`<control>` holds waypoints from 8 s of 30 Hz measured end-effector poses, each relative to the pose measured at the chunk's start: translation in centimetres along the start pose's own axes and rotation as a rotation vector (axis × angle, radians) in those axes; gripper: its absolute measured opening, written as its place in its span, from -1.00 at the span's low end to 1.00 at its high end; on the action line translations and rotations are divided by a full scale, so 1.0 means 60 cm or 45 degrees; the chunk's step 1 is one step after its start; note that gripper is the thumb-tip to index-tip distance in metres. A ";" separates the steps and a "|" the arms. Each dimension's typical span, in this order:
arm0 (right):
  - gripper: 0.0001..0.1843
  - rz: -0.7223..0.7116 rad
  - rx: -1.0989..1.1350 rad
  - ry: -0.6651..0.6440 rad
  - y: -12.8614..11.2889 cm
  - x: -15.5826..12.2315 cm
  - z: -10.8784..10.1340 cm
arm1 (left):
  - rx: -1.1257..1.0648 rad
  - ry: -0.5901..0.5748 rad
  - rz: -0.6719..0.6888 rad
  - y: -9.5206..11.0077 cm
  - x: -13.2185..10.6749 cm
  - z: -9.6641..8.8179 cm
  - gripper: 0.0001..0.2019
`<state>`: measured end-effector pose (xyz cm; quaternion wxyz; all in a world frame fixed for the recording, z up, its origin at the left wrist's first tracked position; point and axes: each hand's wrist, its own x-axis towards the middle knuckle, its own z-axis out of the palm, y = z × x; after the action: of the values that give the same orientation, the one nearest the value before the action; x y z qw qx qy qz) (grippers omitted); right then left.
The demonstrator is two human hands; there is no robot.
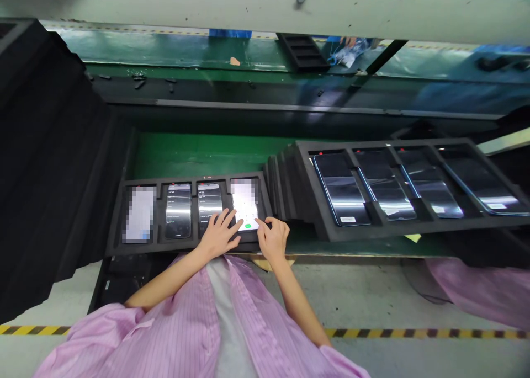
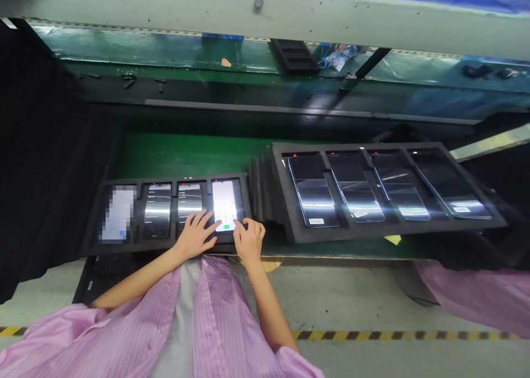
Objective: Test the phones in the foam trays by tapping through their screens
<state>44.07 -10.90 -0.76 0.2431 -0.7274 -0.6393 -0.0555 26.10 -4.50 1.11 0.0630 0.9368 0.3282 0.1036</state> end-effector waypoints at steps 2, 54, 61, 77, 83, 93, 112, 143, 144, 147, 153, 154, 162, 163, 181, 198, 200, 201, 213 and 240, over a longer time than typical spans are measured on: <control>-0.67 0.001 -0.005 0.017 -0.001 0.000 0.001 | 0.000 -0.010 -0.002 0.000 0.000 0.000 -0.62; -0.58 0.132 -0.140 -0.120 -0.022 0.061 0.019 | -0.021 -0.043 -0.148 0.001 0.002 0.002 -0.52; -0.60 0.109 0.011 -0.066 -0.010 0.035 0.015 | -0.047 -0.044 -0.140 0.001 0.003 0.001 -0.53; -0.64 0.039 0.108 0.029 -0.006 0.002 0.001 | -0.077 -0.076 -0.145 0.001 0.006 0.000 -0.54; -0.65 0.022 0.041 0.024 0.001 -0.011 -0.003 | -0.082 -0.073 -0.148 0.001 0.007 0.001 -0.51; -0.66 0.020 -0.074 -0.057 -0.003 -0.010 -0.003 | -0.075 -0.047 -0.118 0.000 0.003 0.003 -0.53; -0.64 0.004 -0.001 0.068 -0.004 -0.012 -0.005 | -0.101 -0.041 -0.042 0.004 -0.005 -0.009 -0.56; -0.61 -0.806 0.200 -0.485 -0.358 0.037 0.107 | -0.406 0.477 -1.078 -0.282 -0.286 -0.071 -0.56; -0.60 -0.818 0.200 -0.487 -0.358 0.037 0.107 | -0.404 0.461 -1.076 -0.281 -0.285 -0.070 -0.55; -0.59 -0.832 0.190 -0.507 -0.359 0.038 0.106 | -0.385 0.430 -1.068 -0.280 -0.285 -0.070 -0.56; -0.58 -0.836 0.128 -0.554 -0.362 0.039 0.105 | -0.345 0.404 -1.041 -0.280 -0.284 -0.068 -0.57; -0.58 -0.839 0.116 -0.561 -0.362 0.039 0.105 | -0.342 0.403 -1.040 -0.280 -0.283 -0.068 -0.57; -0.56 -0.838 0.084 -0.607 -0.364 0.041 0.104 | -0.344 0.437 -1.033 -0.279 -0.284 -0.067 -0.59; -0.56 -0.841 0.082 -0.609 -0.364 0.041 0.104 | -0.345 0.440 -1.034 -0.279 -0.284 -0.066 -0.59; -0.60 -0.648 0.339 -0.422 -0.340 0.029 0.109 | -0.340 0.441 -1.055 -0.280 -0.283 -0.067 -0.60; -0.62 -0.264 0.124 -0.294 -0.291 0.059 0.101 | -0.249 0.415 -1.074 -0.279 -0.279 -0.077 -0.62; -0.62 -0.280 0.099 -0.307 -0.291 0.056 0.100 | -0.240 0.413 -1.077 -0.280 -0.280 -0.076 -0.62; -0.62 -0.281 0.090 -0.304 -0.288 0.053 0.099 | -0.237 0.411 -1.077 -0.280 -0.280 -0.076 -0.62; -0.56 0.051 -0.058 -0.074 -0.183 0.026 0.061 | -0.190 0.419 -1.077 -0.282 -0.280 -0.080 -0.61; -0.61 -0.004 0.074 -0.128 -0.177 0.102 0.080 | -0.137 0.223 -0.764 -0.207 -0.113 -0.083 -0.67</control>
<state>33.86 -2.67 0.42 0.2315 -0.7209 -0.6532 -0.0007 12.28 1.17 2.61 0.1116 0.7810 0.5882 0.1778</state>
